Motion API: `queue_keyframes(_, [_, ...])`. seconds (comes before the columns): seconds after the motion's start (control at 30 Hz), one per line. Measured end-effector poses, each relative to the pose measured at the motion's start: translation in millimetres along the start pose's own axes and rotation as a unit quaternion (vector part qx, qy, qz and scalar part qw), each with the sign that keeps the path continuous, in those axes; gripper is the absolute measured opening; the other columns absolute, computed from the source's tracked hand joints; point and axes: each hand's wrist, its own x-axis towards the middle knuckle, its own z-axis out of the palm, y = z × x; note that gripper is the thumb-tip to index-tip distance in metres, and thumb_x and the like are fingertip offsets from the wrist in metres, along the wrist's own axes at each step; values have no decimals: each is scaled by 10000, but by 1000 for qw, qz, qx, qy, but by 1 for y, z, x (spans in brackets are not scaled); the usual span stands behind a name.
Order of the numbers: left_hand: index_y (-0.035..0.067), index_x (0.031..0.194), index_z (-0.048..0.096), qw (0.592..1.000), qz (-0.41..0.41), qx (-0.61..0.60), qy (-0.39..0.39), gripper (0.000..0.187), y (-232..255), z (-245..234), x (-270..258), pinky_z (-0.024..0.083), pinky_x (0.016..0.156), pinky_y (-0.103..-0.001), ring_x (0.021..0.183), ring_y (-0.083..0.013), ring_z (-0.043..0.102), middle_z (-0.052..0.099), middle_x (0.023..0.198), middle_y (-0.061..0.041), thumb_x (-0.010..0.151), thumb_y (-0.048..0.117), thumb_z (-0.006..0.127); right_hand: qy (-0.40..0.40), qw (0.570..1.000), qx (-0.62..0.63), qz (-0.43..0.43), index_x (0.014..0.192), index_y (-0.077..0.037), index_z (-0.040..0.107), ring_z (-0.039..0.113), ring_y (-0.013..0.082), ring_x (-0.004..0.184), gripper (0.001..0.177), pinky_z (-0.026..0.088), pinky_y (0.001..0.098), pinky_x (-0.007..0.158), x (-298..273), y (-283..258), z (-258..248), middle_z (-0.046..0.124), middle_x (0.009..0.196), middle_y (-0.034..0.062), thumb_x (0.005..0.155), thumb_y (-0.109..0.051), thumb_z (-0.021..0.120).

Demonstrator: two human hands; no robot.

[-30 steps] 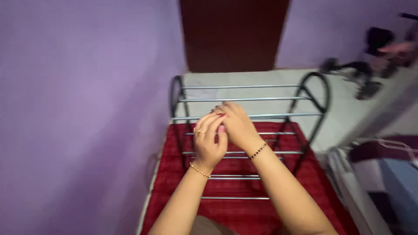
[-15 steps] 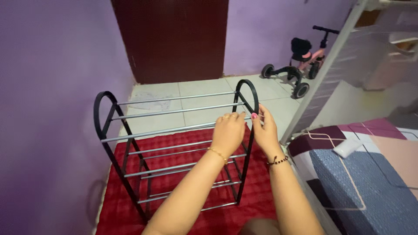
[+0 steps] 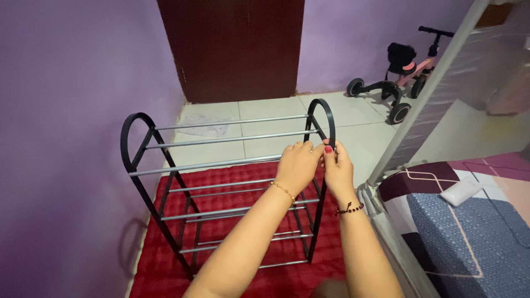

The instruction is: The person sits on the floor and disassembles a metal storage rack by pulling the horizontal metal bars out of the black side frames, stacking the loose bars beside them, then reinserts the bars back into the frame slots to rebuild the rack.

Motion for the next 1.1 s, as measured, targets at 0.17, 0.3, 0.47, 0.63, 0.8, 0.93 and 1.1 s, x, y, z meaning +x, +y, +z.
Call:
queue_keyframes(0.17, [145,1083,708,1000,2,-6,5,250,-4,-16,-7,495,701,-414,821,-272,661,667,858,-77,849,75,653,3,998,14,-57,1232,-62,614,566,51,837,254,494,222,753,-7,-1,9,645,942,-24,1086,-252,530])
queue_keyframes(0.3, [160,1130,708,1000,-3,-13,12,337,-3,-22,-10,499,702,-416,826,-271,663,666,876,-78,818,54,638,-2,998,36,-45,1221,-58,612,547,49,845,256,484,223,752,-8,3,12,631,939,-30,1095,-260,519])
queue_keyframes(0.47, [165,1110,710,999,-25,-33,-21,271,-3,-24,-8,502,706,-440,812,-285,669,659,829,-82,859,97,631,-17,995,73,-59,1230,-51,608,539,54,881,265,479,221,786,-7,8,13,620,986,-27,1104,-264,513])
queue_keyframes(0.63, [176,1084,722,997,-45,-52,-38,211,-2,-22,-5,524,702,-465,772,-309,682,672,785,-97,922,142,591,-33,992,101,-69,1236,-50,591,562,58,934,258,493,223,837,-4,17,9,627,1047,-16,1102,-253,506])
queue_keyframes(0.8, [186,1147,731,993,-65,-71,-74,277,-3,-22,-1,548,626,-488,702,-351,690,688,791,-156,946,178,542,-43,991,103,-77,1241,-55,597,548,46,932,234,478,205,825,-1,26,7,620,1053,-25,1104,-225,512])
queue_keyframes(0.93, [145,1058,725,985,-89,-73,-126,210,-3,-20,2,566,663,-472,755,-341,705,704,852,-139,1000,209,533,-63,987,144,-22,1240,-81,607,448,27,753,219,372,181,652,2,28,3,557,898,-59,1114,-232,512])
queue_keyframes(1.1, [125,1025,712,996,-45,1,-73,179,4,-17,-3,578,700,-450,800,-305,729,722,869,-112,955,163,552,-47,986,157,-7,1205,-91,589,472,15,723,209,396,178,633,4,30,4,543,855,-75,1090,-243,505])
